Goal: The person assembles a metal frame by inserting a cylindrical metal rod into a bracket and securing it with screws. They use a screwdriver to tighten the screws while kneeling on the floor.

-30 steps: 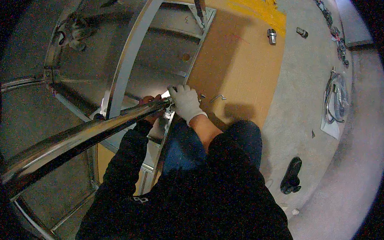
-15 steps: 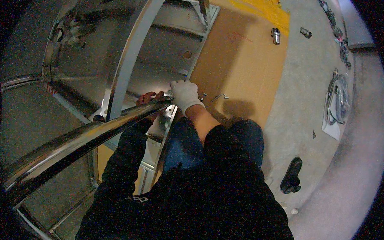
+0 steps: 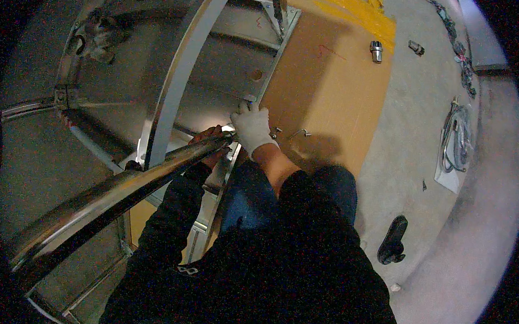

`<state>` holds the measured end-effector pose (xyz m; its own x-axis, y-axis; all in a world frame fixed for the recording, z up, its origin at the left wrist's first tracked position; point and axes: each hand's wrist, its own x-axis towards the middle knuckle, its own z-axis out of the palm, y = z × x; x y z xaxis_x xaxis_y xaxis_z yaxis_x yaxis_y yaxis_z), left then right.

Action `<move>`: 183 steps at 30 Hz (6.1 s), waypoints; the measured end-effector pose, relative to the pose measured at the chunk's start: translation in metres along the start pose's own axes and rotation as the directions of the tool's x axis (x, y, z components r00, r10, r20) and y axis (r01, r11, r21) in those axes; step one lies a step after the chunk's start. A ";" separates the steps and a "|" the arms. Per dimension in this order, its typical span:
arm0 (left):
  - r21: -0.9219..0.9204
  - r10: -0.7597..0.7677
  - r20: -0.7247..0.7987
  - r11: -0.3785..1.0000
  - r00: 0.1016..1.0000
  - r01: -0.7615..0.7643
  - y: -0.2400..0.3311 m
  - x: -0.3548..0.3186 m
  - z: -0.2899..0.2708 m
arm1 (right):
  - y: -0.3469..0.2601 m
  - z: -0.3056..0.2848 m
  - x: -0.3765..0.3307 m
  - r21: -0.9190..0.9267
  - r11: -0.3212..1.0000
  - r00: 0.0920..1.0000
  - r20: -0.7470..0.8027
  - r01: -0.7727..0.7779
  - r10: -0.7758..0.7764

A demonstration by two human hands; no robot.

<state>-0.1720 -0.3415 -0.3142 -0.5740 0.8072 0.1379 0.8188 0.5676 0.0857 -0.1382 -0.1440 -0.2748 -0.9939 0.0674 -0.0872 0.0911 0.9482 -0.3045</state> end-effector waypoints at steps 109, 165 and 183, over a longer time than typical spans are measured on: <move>-0.701 -0.030 0.329 0.662 0.944 0.266 -0.015 0.018 -0.005 | 0.021 0.011 0.003 0.144 0.985 0.993 0.056 0.094 -0.103; -0.614 -0.104 0.499 0.658 0.860 0.436 -0.031 0.006 0.037 | -0.011 0.001 0.018 -0.066 0.998 0.953 0.301 -0.017 0.036; -0.677 -0.002 0.233 0.717 0.972 0.164 -0.017 0.014 0.018 | -0.001 0.016 0.013 0.010 0.993 0.978 0.169 0.119 -0.119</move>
<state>-0.1941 -0.3366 -0.3313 -0.5615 0.8218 -0.0964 0.4997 0.4296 0.7522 -0.1501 -0.1495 -0.2906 -0.9728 -0.0990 -0.2096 -0.0269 0.9463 -0.3222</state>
